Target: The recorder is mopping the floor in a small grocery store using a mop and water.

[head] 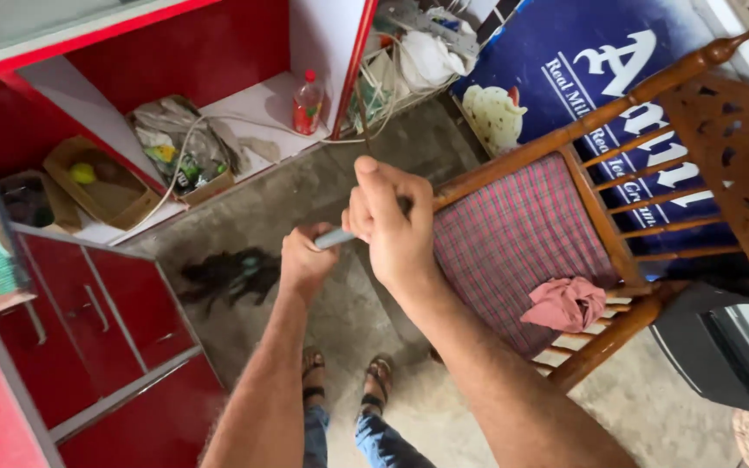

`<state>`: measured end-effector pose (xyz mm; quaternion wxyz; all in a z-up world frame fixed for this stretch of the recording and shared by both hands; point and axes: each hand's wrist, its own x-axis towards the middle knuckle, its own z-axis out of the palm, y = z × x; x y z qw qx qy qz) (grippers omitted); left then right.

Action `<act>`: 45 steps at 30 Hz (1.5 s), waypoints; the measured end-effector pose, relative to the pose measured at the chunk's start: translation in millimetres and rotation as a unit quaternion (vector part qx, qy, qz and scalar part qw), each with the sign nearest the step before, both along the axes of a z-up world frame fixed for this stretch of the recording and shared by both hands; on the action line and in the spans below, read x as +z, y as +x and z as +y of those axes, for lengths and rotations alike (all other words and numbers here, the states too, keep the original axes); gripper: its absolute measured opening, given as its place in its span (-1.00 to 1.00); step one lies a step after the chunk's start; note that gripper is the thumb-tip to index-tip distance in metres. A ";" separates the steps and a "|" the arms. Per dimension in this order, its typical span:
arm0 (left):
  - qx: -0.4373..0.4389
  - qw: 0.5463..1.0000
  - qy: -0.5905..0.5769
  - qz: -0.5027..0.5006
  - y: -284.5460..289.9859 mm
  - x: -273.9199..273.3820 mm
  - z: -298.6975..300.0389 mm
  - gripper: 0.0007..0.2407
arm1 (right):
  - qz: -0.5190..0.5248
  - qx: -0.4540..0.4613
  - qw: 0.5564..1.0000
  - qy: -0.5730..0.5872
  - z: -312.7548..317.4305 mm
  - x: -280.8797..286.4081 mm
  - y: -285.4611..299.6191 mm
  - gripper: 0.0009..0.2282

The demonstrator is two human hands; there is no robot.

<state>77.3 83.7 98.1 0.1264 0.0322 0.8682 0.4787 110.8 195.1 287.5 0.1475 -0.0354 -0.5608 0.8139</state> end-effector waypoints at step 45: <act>-0.109 0.836 0.537 -0.017 -7.5 -36.3 93.4 -0.80 | 0.093 0.085 0.944 0.304 84.0 17.0 52.6 -0.64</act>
